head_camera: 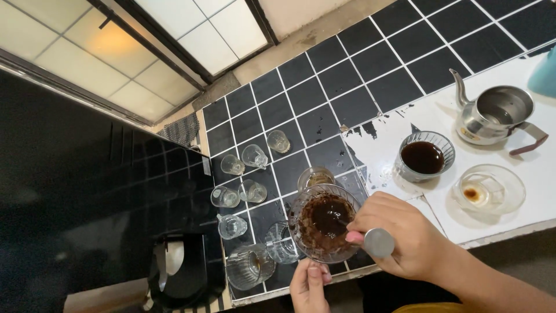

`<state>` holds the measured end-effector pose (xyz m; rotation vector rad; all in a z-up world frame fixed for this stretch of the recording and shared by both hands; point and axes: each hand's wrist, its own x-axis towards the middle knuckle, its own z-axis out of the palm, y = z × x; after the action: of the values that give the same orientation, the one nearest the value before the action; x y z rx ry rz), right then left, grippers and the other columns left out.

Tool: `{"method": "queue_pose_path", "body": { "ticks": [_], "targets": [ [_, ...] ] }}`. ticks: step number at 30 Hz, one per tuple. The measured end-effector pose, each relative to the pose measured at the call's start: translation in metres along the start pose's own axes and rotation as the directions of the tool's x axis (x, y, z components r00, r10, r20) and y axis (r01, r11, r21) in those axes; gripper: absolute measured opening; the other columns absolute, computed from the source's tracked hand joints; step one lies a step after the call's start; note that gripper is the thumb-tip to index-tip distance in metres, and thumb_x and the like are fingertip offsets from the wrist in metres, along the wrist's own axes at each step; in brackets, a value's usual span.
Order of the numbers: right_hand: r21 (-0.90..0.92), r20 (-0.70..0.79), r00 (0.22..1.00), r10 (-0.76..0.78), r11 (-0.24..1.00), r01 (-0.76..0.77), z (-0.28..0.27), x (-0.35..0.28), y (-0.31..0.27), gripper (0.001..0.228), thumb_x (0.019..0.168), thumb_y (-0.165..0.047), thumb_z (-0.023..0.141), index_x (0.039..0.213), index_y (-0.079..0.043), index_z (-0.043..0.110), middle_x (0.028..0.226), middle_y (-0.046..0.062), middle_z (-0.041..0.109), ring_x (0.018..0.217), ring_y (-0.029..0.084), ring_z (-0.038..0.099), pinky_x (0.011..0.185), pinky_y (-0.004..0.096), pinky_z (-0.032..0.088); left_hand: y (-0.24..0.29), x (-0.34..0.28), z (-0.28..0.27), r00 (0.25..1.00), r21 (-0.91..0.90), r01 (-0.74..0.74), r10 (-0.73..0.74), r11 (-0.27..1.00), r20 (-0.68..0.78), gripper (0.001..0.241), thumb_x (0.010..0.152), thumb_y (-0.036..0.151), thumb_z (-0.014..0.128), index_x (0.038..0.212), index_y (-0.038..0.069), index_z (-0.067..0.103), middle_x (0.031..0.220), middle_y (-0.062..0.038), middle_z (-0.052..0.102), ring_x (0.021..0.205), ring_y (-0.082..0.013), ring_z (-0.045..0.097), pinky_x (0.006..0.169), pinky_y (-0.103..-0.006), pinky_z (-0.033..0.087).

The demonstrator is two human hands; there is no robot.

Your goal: The person scoops coffee grounds from a plastic container into a glass bowl, pours hot water from a kettle over the grounds, and stirs the mixture with a long spoon. They then carry a glass of brewed coffee across the room and return to the counter to stir the bowl again.

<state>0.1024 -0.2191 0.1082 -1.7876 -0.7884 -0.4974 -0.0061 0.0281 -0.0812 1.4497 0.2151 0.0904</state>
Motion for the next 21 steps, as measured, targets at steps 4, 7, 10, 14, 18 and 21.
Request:
{"method": "queue_pose_path", "body": {
  "ticks": [4,7,10,14,18,21],
  "targets": [
    [0.041,-0.066,0.989,0.129,0.991,-0.126,0.002,-0.003,0.002,0.010,0.088,-0.012,0.074,0.088,-0.004,0.068,0.079,0.006,0.070,0.066,0.021,0.064,0.060,0.031,0.050,0.001,0.000,0.003,1.000,-0.005,-0.008,0.008,1.000,-0.016,0.039,0.101,0.035,0.059,0.093,-0.002,0.066,0.078,-0.006,0.062,0.070,-0.0118,0.056,0.064,-0.0266,0.045],
    [0.011,-0.150,0.952,0.266,0.964,-0.267,0.007,-0.003,0.003,0.012,0.088,-0.014,0.075,0.089,-0.003,0.071,0.079,0.007,0.072,0.066,0.017,0.067,0.059,0.029,0.052,-0.003,0.000,0.001,0.999,-0.012,-0.017,0.016,1.000,-0.031,0.038,0.100,0.035,0.060,0.093,-0.002,0.066,0.079,-0.006,0.063,0.069,-0.0120,0.056,0.064,-0.0268,0.046],
    [0.022,-0.191,0.907,0.376,0.925,-0.379,0.008,0.000,0.005,0.014,0.088,-0.015,0.074,0.094,-0.002,0.073,0.081,0.007,0.075,0.069,0.013,0.073,0.061,0.027,0.056,-0.005,0.000,0.001,0.999,-0.013,0.001,-0.002,1.000,-0.038,0.039,0.100,0.034,0.061,0.091,-0.003,0.066,0.079,-0.007,0.063,0.069,-0.0123,0.057,0.064,-0.0270,0.046],
    [0.065,-0.223,0.865,0.449,0.892,-0.446,0.007,0.003,0.006,0.026,0.088,-0.014,0.073,0.110,0.000,0.070,0.083,0.006,0.075,0.074,0.013,0.074,0.068,0.026,0.058,-0.002,-0.001,0.000,0.999,0.002,0.038,-0.038,0.999,-0.038,0.038,0.100,0.034,0.061,0.092,-0.003,0.066,0.077,-0.006,0.062,0.068,-0.0122,0.057,0.063,-0.0269,0.046],
    [0.032,-0.246,0.854,0.458,0.885,-0.465,0.001,0.009,0.003,0.024,0.094,-0.013,0.067,0.114,0.000,0.068,0.086,0.007,0.074,0.076,0.012,0.072,0.069,0.026,0.056,0.003,0.002,0.002,0.997,0.030,0.058,-0.056,0.998,-0.051,0.038,0.097,0.035,0.060,0.093,-0.002,0.067,0.076,-0.005,0.064,0.067,-0.0121,0.058,0.062,-0.0269,0.047],
    [0.111,-0.217,0.789,0.575,0.817,-0.565,-0.005,0.013,0.002,0.024,0.097,-0.015,0.061,0.115,-0.002,0.068,0.082,0.005,0.074,0.068,0.013,0.068,0.061,0.027,0.053,-0.019,0.007,-0.009,0.997,0.030,0.052,-0.050,0.998,-0.064,0.039,0.096,0.035,0.061,0.093,-0.003,0.068,0.075,-0.007,0.065,0.066,-0.0128,0.058,0.061,-0.0279,0.047]
  ]
}}
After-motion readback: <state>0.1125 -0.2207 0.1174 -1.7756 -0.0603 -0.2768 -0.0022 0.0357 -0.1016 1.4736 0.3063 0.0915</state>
